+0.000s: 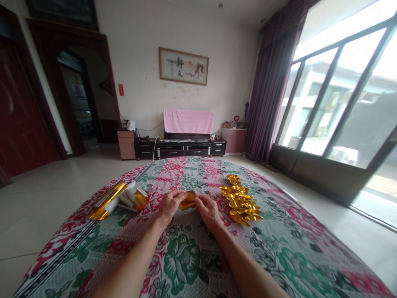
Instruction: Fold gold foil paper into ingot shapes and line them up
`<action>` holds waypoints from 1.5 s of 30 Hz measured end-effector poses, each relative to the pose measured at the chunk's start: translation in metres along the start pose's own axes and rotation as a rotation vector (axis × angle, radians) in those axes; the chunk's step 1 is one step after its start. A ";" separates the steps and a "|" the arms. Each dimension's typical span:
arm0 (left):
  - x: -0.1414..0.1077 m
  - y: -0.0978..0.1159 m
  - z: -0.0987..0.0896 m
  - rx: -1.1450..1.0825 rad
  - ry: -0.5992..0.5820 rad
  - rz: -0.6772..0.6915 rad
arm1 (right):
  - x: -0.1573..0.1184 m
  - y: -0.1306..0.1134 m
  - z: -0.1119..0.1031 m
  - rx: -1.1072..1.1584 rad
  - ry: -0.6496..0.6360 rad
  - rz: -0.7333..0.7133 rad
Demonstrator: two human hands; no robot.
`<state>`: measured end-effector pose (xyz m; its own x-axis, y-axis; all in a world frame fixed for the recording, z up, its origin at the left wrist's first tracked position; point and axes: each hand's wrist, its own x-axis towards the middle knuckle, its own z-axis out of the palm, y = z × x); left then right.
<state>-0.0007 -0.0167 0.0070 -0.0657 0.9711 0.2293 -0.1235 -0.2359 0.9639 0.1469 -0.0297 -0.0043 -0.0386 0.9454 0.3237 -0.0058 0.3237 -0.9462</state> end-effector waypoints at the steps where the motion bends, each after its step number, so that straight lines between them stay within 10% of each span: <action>1: 0.000 0.000 0.000 -0.006 0.001 -0.006 | 0.000 0.000 0.000 -0.007 0.003 -0.001; 45: -0.006 -0.003 0.009 -0.147 0.077 -0.117 | -0.006 -0.009 0.001 0.225 -0.137 0.037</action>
<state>0.0089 -0.0214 0.0039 -0.1172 0.9880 0.1005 -0.2780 -0.1298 0.9518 0.1465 -0.0380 0.0019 -0.1776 0.9374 0.2995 -0.2236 0.2580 -0.9399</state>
